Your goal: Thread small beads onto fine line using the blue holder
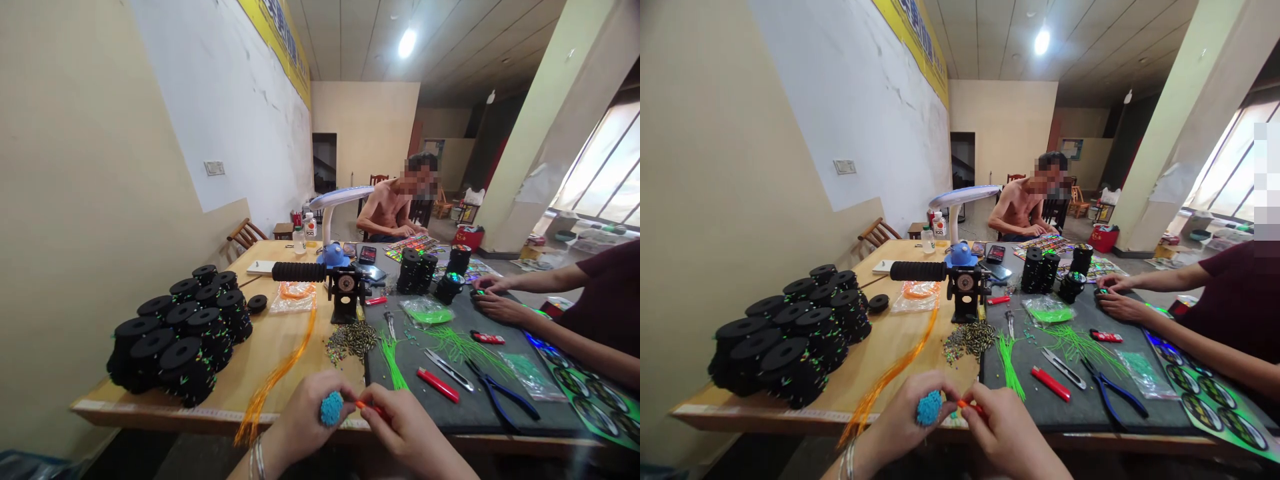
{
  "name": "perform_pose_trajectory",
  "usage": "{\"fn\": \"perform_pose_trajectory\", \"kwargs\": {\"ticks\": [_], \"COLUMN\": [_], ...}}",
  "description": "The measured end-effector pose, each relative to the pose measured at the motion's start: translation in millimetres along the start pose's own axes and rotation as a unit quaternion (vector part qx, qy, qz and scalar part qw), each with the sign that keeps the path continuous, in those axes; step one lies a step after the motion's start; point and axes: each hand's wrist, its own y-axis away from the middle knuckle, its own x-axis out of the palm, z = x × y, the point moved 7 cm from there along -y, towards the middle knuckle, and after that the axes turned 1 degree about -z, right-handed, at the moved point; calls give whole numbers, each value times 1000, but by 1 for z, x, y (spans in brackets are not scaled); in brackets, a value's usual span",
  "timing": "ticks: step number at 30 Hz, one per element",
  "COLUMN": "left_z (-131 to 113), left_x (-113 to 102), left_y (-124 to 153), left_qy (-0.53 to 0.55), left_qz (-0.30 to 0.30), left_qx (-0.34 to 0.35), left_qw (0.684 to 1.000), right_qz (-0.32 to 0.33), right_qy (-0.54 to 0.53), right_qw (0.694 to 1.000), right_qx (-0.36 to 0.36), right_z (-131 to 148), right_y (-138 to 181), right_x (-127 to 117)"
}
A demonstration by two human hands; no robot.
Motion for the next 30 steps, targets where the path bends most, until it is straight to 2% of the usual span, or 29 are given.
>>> {"fn": "perform_pose_trajectory", "kwargs": {"ticks": [6, 9, 13, 18, 22, 26, 30], "left_z": [14, 24, 36, 45, 54, 57, 61], "left_x": [-1, -1, 3, 8, 10, 11, 10], "left_y": [2, 3, 5, 4, 4, 4, 5], "left_qy": [22, 50, 102, 139, 157, 147, 157], "left_qz": [-21, -46, -73, -91, -107, -114, -128], "left_qx": [-24, -58, -115, -128, -149, -156, -156], "left_qw": [999, 996, 985, 978, 970, 970, 967], "right_qz": [16, 11, -8, -50, -78, -122, -178], "right_qy": [-30, -46, -99, -174, -188, -124, 48], "right_qw": [999, 999, 994, 981, 976, 980, 981], "right_qx": [16, 21, 37, 65, 81, 93, 65], "right_z": [-8, -17, -33, -48, -50, -55, -61], "right_y": [-3, -3, -4, -7, -11, -16, -21], "right_x": [3, 7, 18, 35, 42, 38, 31]}}
